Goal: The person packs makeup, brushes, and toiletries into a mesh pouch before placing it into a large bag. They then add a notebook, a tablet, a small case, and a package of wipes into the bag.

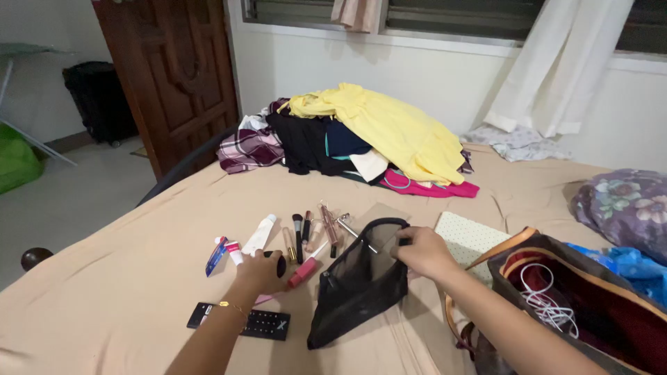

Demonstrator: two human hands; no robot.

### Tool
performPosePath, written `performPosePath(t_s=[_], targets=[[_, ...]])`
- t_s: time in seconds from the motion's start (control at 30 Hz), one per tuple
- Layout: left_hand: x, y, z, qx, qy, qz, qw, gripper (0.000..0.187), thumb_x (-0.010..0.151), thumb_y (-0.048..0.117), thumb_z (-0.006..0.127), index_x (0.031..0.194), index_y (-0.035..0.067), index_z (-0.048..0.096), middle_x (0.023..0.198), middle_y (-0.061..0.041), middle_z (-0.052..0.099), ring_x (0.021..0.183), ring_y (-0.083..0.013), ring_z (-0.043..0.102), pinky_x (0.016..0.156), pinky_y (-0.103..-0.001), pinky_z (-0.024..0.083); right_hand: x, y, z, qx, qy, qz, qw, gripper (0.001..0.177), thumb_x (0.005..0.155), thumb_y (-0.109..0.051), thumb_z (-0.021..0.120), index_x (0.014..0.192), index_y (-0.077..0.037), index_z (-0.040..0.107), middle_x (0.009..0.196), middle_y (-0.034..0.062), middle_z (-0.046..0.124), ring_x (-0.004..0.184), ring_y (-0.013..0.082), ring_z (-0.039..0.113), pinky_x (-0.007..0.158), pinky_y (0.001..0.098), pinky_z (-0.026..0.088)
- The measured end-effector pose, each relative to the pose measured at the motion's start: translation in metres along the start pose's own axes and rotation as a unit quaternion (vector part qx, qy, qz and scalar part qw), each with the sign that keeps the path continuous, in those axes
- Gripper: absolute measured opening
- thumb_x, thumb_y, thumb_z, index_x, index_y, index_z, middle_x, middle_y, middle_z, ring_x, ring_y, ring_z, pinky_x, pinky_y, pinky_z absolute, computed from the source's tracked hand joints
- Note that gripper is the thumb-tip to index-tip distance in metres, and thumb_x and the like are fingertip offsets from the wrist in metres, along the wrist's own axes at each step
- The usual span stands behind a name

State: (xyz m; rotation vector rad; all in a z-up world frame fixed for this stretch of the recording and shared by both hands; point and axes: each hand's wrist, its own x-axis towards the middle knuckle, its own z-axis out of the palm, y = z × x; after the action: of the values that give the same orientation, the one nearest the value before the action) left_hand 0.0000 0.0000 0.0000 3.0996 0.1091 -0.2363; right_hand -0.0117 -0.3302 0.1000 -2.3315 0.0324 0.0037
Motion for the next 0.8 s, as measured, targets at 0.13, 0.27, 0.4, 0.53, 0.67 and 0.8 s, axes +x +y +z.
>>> performPosePath(t_s=[0.13, 0.27, 0.4, 0.53, 0.67, 0.8], targets=[[0.039, -0.014, 0.050, -0.054, 0.092, 0.017, 0.994, 0.068, 0.085, 0.063, 0.064, 0.140, 0.025, 0.054, 0.128, -0.022, 0.063, 0.120, -0.0376, 0.064, 0.104, -0.048, 0.049, -0.003, -0.004, -0.003, 0.015, 0.000, 0.019, 1.000, 0.052, 0.075, -0.022, 0.074, 0.125, -0.006, 0.073, 0.093, 0.0155, 0.078, 0.077, 0.0235, 0.078, 0.061, 0.0354, 0.066], [0.050, -0.015, 0.056, -0.041, 0.104, 0.021, 0.993, 0.077, 0.078, 0.066, 0.068, 0.139, 0.020, 0.054, 0.125, -0.020, 0.066, 0.118, -0.0350, 0.065, 0.103, -0.046, 0.049, -0.005, -0.003, -0.002, 0.001, 0.001, 0.015, 1.000, 0.054, 0.075, -0.025, 0.075, 0.126, -0.008, 0.072, 0.102, 0.0144, 0.076, 0.080, 0.0230, 0.077, 0.062, 0.0352, 0.066], [0.034, -0.012, 0.033, -0.028, 0.060, 0.023, 0.998, 0.093, 0.068, 0.072, 0.078, 0.138, 0.015, 0.055, 0.131, -0.022, 0.059, 0.125, -0.0343, 0.057, 0.106, -0.045, 0.045, -0.004, -0.001, -0.007, -0.012, -0.010, 0.029, 0.999, 0.057, 0.073, -0.022, 0.076, 0.129, -0.015, 0.071, 0.117, 0.0113, 0.071, 0.084, 0.0236, 0.076, 0.062, 0.0356, 0.067], [0.027, -0.008, 0.028, -0.010, 0.037, 0.021, 0.999, 0.093, 0.067, 0.074, 0.076, 0.135, 0.012, 0.060, 0.130, -0.019, 0.063, 0.126, -0.0305, 0.059, 0.107, -0.043, 0.047, -0.003, 0.005, -0.008, -0.006, -0.011, 0.029, 0.999, 0.056, 0.073, -0.024, 0.077, 0.128, -0.015, 0.071, 0.116, 0.0102, 0.072, 0.086, 0.0234, 0.076, 0.062, 0.0358, 0.067], [0.025, -0.012, 0.020, -0.046, 0.009, 0.010, 0.999, 0.092, 0.064, 0.071, 0.079, 0.132, 0.012, 0.061, 0.128, -0.016, 0.066, 0.121, -0.0303, 0.064, 0.104, -0.039, 0.051, -0.002, 0.007, -0.004, 0.003, -0.011, 0.027, 1.000, 0.055, 0.074, -0.026, 0.077, 0.127, -0.015, 0.071, 0.113, 0.0103, 0.072, 0.089, 0.0218, 0.075, 0.064, 0.0353, 0.066], [0.020, -0.012, 0.013, -0.083, 0.017, 0.025, 0.996, 0.083, 0.062, 0.066, 0.080, 0.119, 0.006, 0.068, 0.115, -0.016, 0.073, 0.111, -0.0300, 0.071, 0.098, -0.037, 0.056, -0.004, 0.004, -0.004, 0.003, -0.016, 0.028, 0.999, 0.054, 0.074, -0.026, 0.077, 0.126, -0.014, 0.071, 0.113, 0.0102, 0.072, 0.088, 0.0223, 0.075, 0.063, 0.0366, 0.066]])
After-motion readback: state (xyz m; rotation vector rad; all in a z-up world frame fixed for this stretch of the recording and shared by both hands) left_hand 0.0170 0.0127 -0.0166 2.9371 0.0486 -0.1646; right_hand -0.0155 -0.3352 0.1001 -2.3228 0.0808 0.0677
